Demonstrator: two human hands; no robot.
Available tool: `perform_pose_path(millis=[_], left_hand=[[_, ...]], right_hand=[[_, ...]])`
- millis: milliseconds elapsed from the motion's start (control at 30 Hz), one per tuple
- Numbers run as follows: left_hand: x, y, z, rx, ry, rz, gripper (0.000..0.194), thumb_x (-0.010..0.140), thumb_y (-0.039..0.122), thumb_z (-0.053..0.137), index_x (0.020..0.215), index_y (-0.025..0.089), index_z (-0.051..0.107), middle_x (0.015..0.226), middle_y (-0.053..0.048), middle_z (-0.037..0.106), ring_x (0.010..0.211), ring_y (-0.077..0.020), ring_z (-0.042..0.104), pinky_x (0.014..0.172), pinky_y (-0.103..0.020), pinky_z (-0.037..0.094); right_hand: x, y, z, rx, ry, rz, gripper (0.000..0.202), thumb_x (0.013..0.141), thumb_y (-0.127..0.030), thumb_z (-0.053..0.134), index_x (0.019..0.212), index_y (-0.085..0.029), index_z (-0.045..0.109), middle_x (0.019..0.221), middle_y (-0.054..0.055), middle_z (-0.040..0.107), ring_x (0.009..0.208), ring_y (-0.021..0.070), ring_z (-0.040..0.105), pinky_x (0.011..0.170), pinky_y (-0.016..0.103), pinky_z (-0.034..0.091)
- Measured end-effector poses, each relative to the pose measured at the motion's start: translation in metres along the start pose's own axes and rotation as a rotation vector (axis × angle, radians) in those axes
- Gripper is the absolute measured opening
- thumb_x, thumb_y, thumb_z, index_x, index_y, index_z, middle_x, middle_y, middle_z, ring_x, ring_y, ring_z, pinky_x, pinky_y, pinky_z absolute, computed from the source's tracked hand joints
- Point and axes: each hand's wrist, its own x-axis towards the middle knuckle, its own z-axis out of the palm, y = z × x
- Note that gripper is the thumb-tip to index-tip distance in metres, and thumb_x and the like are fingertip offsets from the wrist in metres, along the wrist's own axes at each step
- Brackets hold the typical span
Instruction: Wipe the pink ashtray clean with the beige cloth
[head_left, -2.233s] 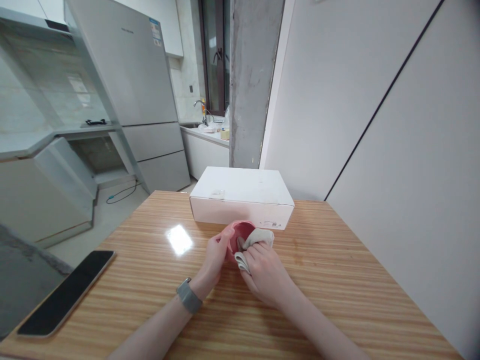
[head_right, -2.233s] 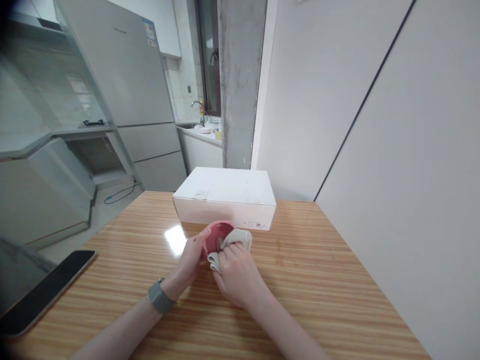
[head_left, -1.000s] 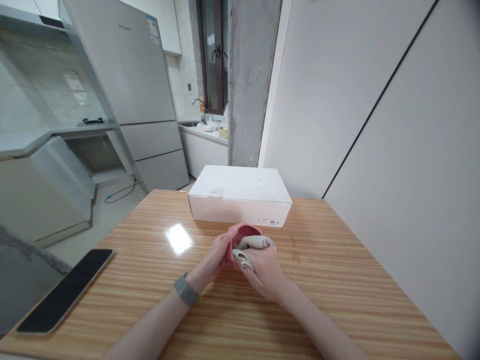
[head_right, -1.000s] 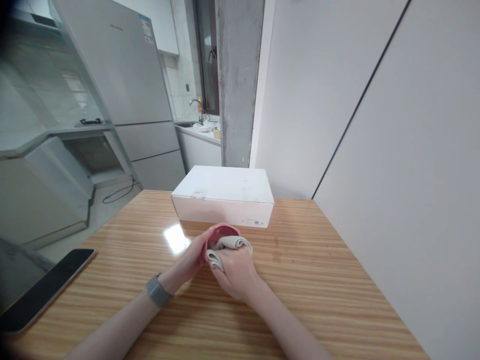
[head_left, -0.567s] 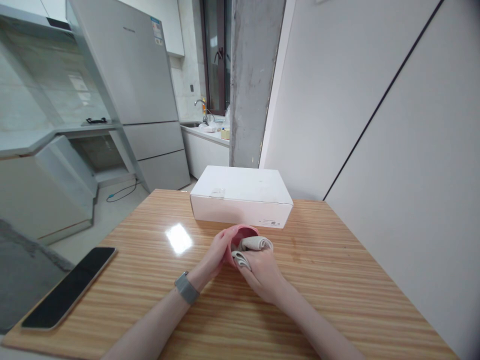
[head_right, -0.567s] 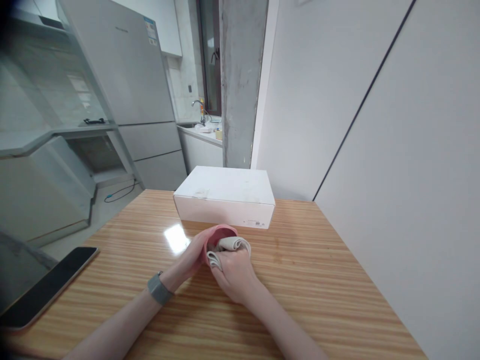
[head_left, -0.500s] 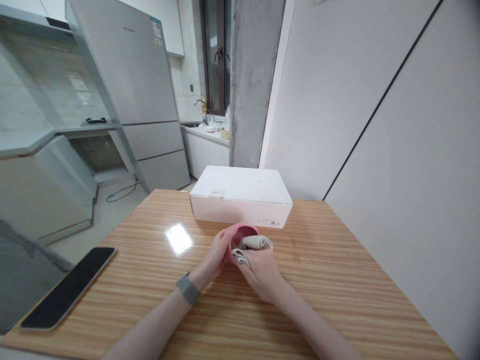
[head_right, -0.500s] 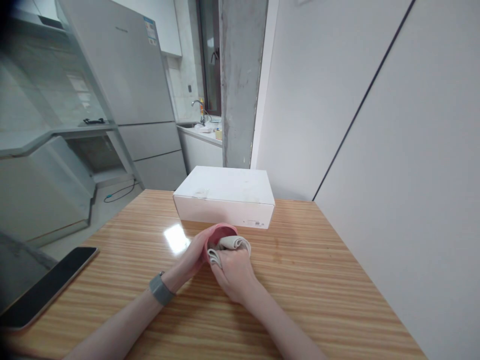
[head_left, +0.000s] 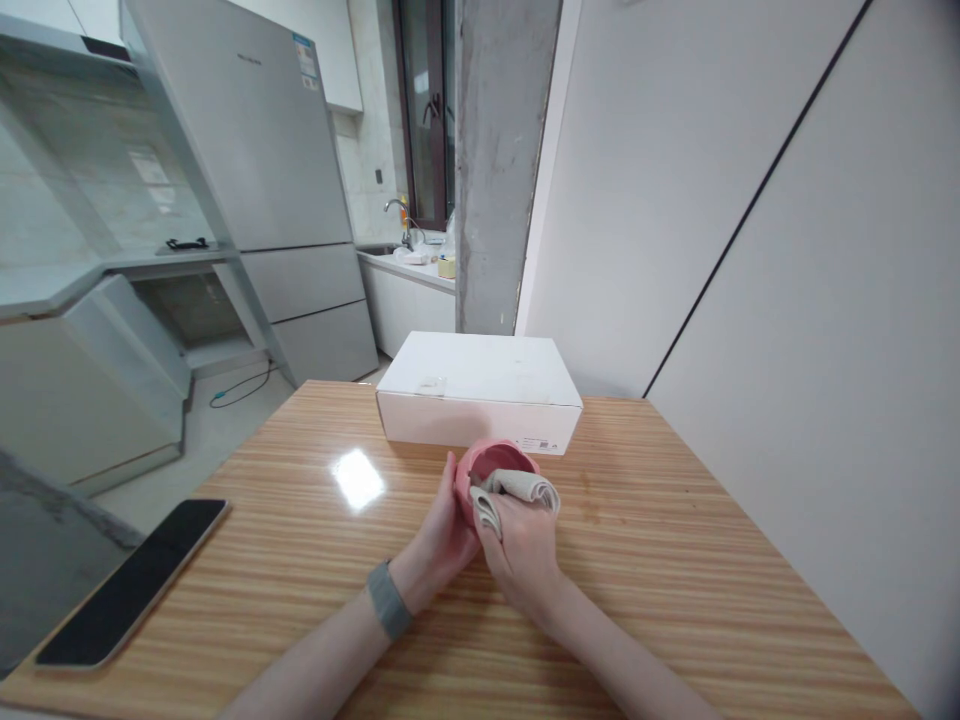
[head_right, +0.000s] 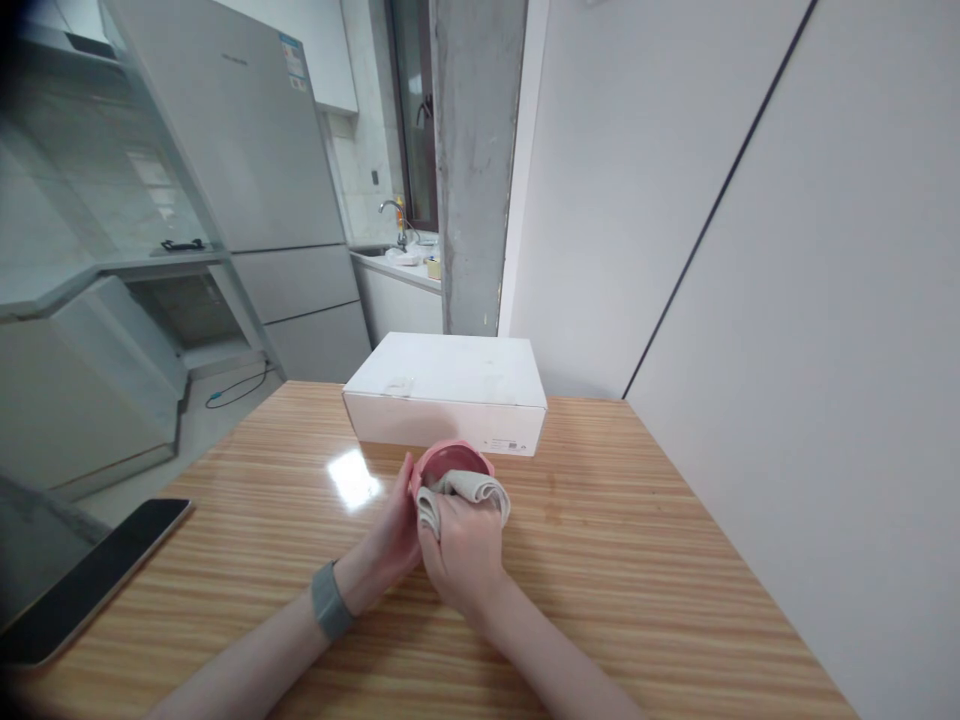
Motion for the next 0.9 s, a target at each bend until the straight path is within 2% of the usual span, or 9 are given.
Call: perform_pose_path(millis=[167, 233, 300, 400, 467, 500, 633, 800, 900], left_hand=[[0.0, 0.002, -0.004, 0.067, 0.008, -0.059, 0.063, 0.085, 0.066, 0.043, 0.113, 0.015, 0.068, 0.108, -0.011, 0.072, 0.112, -0.0289, 0.061, 0.103, -0.038, 0.04], [0.0, 0.005, -0.007, 0.103, 0.064, -0.058, 0.051, 0.086, 0.059, 0.048, 0.107, 0.017, 0.07, 0.099, -0.007, 0.074, 0.099, -0.0247, 0.066, 0.091, -0.034, 0.047], [0.0, 0.011, -0.012, 0.126, 0.116, -0.085, 0.043, 0.085, 0.053, 0.051, 0.094, 0.017, 0.072, 0.084, -0.005, 0.075, 0.078, -0.0204, 0.067, 0.073, -0.029, 0.05], [-0.001, 0.02, -0.017, 0.128, 0.126, -0.16, 0.049, 0.083, 0.058, 0.052, 0.072, 0.014, 0.07, 0.063, -0.006, 0.07, 0.054, -0.0166, 0.06, 0.055, -0.027, 0.044], [-0.001, 0.024, -0.018, 0.12, 0.102, -0.19, 0.054, 0.082, 0.063, 0.051, 0.066, 0.014, 0.07, 0.061, -0.007, 0.07, 0.054, -0.0175, 0.06, 0.058, -0.028, 0.045], [-0.001, 0.025, -0.018, 0.12, 0.079, -0.201, 0.055, 0.082, 0.064, 0.051, 0.069, 0.014, 0.071, 0.066, -0.009, 0.072, 0.061, -0.0194, 0.064, 0.064, -0.029, 0.047], [0.001, 0.025, -0.014, 0.16, 0.021, -0.161, 0.052, 0.085, 0.059, 0.052, 0.095, 0.012, 0.074, 0.097, -0.011, 0.075, 0.095, -0.0255, 0.067, 0.092, -0.033, 0.046], [0.004, 0.019, -0.016, 0.207, 0.131, -0.036, 0.046, 0.086, 0.052, 0.055, 0.097, 0.012, 0.074, 0.103, -0.011, 0.075, 0.099, -0.0255, 0.067, 0.096, -0.035, 0.046], [0.006, 0.014, -0.019, 0.196, 0.198, 0.033, 0.047, 0.085, 0.053, 0.055, 0.098, 0.011, 0.073, 0.102, -0.012, 0.075, 0.098, -0.0262, 0.067, 0.096, -0.037, 0.046]], right_hand=[[0.0, 0.008, -0.005, -0.024, -0.059, -0.095, 0.032, 0.091, -0.024, 0.034, 0.076, -0.017, 0.061, 0.066, 0.005, 0.065, 0.064, 0.0195, 0.052, 0.067, 0.035, 0.029], [0.002, 0.012, -0.01, -0.016, -0.089, -0.146, 0.032, 0.091, -0.024, 0.034, 0.073, -0.018, 0.059, 0.065, 0.005, 0.063, 0.063, 0.0191, 0.051, 0.066, 0.035, 0.03], [0.005, 0.016, -0.016, 0.013, -0.143, -0.196, 0.032, 0.09, -0.024, 0.033, 0.069, -0.019, 0.057, 0.063, 0.004, 0.062, 0.063, 0.0188, 0.05, 0.067, 0.035, 0.031], [0.008, 0.02, -0.021, 0.074, -0.238, -0.266, 0.032, 0.089, -0.024, 0.032, 0.067, -0.02, 0.055, 0.063, 0.004, 0.062, 0.063, 0.0184, 0.051, 0.066, 0.035, 0.032], [0.007, 0.02, -0.021, 0.08, -0.283, -0.294, 0.031, 0.088, -0.026, 0.033, 0.065, -0.02, 0.054, 0.063, 0.003, 0.062, 0.062, 0.0182, 0.05, 0.065, 0.035, 0.032], [0.006, 0.02, -0.02, 0.074, -0.303, -0.3, 0.031, 0.087, -0.026, 0.034, 0.064, -0.021, 0.053, 0.062, 0.003, 0.061, 0.061, 0.0181, 0.049, 0.065, 0.035, 0.031], [0.002, 0.015, -0.015, 0.031, -0.344, -0.281, 0.028, 0.086, -0.027, 0.036, 0.066, -0.021, 0.055, 0.064, 0.003, 0.063, 0.063, 0.0189, 0.05, 0.067, 0.036, 0.03], [0.0, 0.009, -0.009, -0.035, -0.33, -0.178, 0.023, 0.087, -0.027, 0.042, 0.071, -0.02, 0.057, 0.069, 0.004, 0.065, 0.07, 0.0207, 0.051, 0.069, 0.037, 0.029], [0.001, 0.004, -0.005, -0.012, -0.291, -0.06, 0.028, 0.091, -0.026, 0.039, 0.068, -0.02, 0.053, 0.068, 0.003, 0.062, 0.069, 0.0192, 0.05, 0.07, 0.036, 0.028]])
